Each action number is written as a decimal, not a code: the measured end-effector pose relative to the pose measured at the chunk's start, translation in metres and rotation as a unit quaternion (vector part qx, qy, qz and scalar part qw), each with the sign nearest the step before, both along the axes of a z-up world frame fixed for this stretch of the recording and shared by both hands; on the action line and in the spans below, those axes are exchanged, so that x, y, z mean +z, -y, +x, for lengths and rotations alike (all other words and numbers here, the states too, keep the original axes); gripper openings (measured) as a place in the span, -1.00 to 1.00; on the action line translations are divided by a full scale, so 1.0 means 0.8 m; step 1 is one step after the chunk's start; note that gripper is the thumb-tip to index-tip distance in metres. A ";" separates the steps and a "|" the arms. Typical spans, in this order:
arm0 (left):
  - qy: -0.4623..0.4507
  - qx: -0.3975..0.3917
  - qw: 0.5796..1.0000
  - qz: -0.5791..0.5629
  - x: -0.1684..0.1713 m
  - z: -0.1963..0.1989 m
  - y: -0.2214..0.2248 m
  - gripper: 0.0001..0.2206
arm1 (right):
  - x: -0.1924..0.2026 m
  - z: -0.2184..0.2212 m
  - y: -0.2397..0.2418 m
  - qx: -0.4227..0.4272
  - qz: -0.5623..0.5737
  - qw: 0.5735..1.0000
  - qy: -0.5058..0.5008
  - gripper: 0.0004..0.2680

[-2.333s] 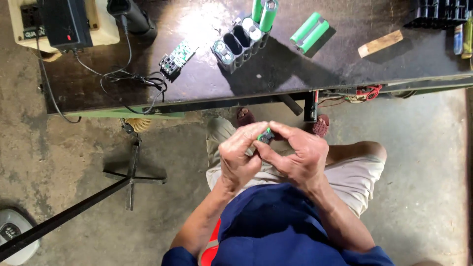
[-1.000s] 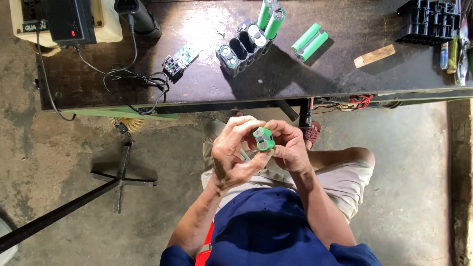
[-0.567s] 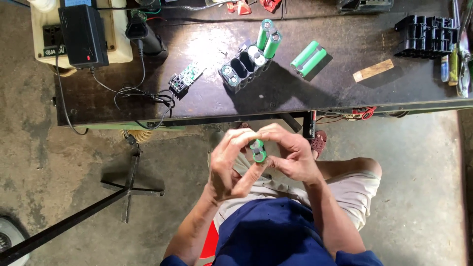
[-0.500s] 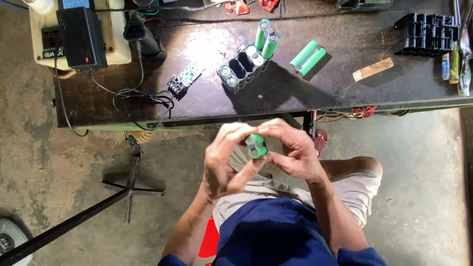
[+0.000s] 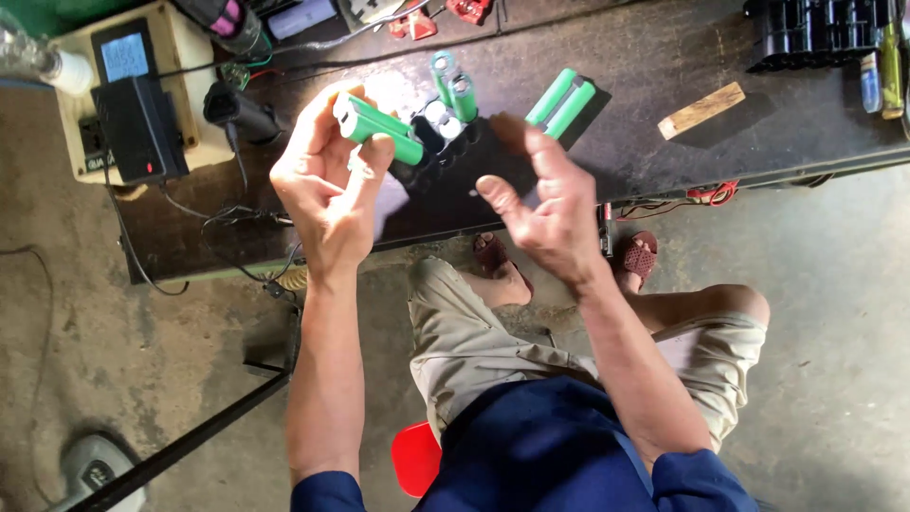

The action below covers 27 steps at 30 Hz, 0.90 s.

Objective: The person inserts several green battery cells into a black plastic battery frame, fits a circuit board onto the assembly, and uses a tool to secure the components.

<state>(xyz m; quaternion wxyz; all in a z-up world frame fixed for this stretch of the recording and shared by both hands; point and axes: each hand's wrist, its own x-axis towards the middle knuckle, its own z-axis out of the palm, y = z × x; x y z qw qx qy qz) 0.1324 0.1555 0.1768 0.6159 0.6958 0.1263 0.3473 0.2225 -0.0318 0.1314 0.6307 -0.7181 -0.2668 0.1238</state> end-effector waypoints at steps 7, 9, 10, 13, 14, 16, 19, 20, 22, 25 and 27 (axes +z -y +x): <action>-0.044 0.031 0.997 0.056 -0.007 0.002 0.009 -0.63 | -0.051 -0.001 -0.011 -0.011 -0.017 0.986 0.165 -0.53; -0.036 0.045 0.995 0.084 -0.010 -0.011 0.004 -0.62 | -0.048 0.001 -0.011 -0.017 -0.030 0.984 0.172 -0.51; 0.036 0.106 0.991 0.075 -0.017 -0.021 -0.003 -0.70 | -0.046 0.002 -0.011 -0.021 -0.022 0.989 0.142 -0.44; 0.132 0.107 0.985 0.019 -0.020 -0.059 -0.017 -0.74 | -0.049 -0.001 -0.016 -0.019 -0.046 0.992 0.118 -0.21; 0.161 0.048 0.985 -0.024 -0.018 -0.073 -0.022 -0.68 | -0.051 -0.003 -0.020 -0.013 -0.073 0.989 0.130 -0.03; 0.129 0.026 0.987 -0.087 -0.032 -0.076 -0.006 -0.60 | -0.053 -0.010 -0.035 -0.023 -0.074 0.984 0.161 0.00; 0.100 0.012 0.976 -0.191 -0.053 -0.066 0.008 -0.52 | -0.043 -0.008 -0.058 -0.053 -0.108 0.973 0.195 0.04; 0.101 0.023 0.968 -0.228 -0.062 -0.059 0.012 -0.52 | -0.039 -0.004 -0.067 -0.069 -0.138 0.968 0.199 0.05; 0.092 0.009 0.967 -0.239 -0.067 -0.055 0.012 -0.53 | -0.033 -0.002 -0.074 -0.067 -0.161 0.952 0.253 -0.07; 0.077 -0.008 0.959 -0.274 -0.067 -0.058 0.014 -0.59 | -0.018 0.005 -0.078 -0.055 -0.200 0.937 0.281 -0.20; 0.067 -0.011 0.949 -0.307 -0.056 -0.060 0.013 -0.63 | -0.005 0.010 -0.080 -0.045 -0.229 0.939 0.252 -0.20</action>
